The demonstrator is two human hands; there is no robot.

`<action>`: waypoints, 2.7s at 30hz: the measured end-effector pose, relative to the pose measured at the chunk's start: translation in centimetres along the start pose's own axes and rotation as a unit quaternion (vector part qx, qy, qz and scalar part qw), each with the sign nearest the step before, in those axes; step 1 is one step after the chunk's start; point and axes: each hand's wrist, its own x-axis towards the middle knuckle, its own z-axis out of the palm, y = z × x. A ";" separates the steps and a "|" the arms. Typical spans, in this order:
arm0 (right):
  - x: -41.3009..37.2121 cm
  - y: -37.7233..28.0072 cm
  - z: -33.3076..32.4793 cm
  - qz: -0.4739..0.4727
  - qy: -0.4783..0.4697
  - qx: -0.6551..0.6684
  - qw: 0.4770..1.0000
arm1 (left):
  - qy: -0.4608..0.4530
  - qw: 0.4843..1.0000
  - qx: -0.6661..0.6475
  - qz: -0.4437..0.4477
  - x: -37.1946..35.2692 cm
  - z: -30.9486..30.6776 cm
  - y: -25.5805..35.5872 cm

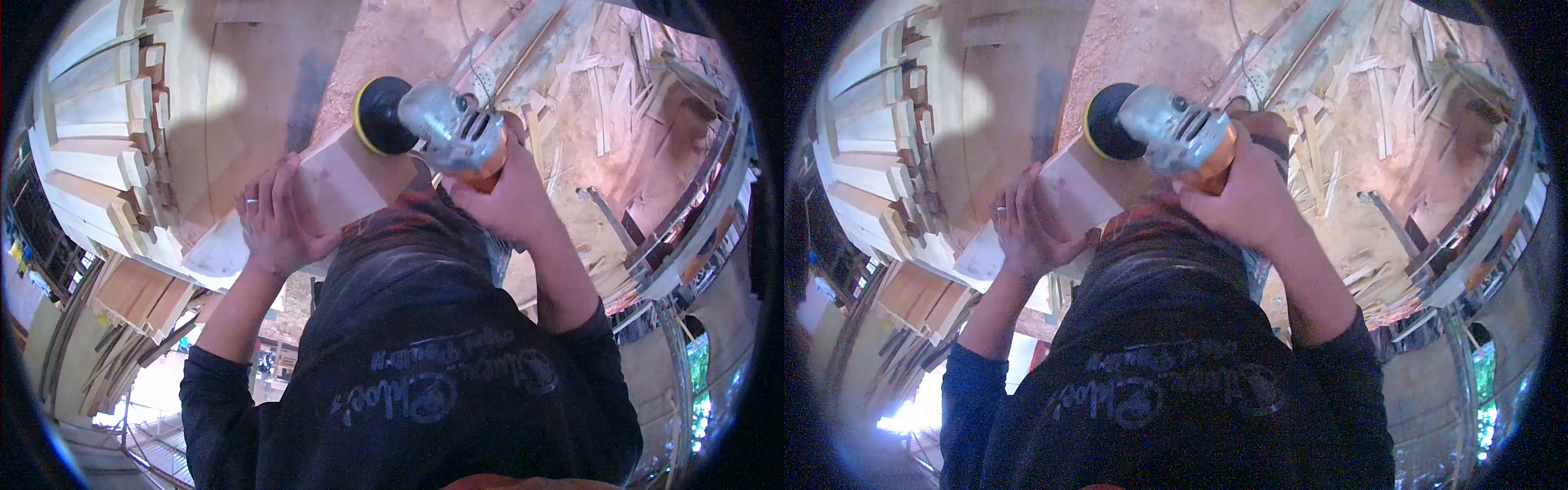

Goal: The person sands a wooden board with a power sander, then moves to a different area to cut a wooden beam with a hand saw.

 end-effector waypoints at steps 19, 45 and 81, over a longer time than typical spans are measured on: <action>-3.0 2.4 -0.7 0.045 0.001 0.147 0.988 | 0.010 1.000 0.013 -0.009 -0.2 0.4 0.2; -6.5 4.1 -1.8 -0.036 0.099 0.241 0.965 | -0.140 0.901 -0.321 -0.258 6.8 -10.2 -10.1; -3.8 7.0 -4.6 0.022 -0.062 0.165 0.984 | 0.001 0.999 0.007 -0.050 -5.1 -0.6 -1.0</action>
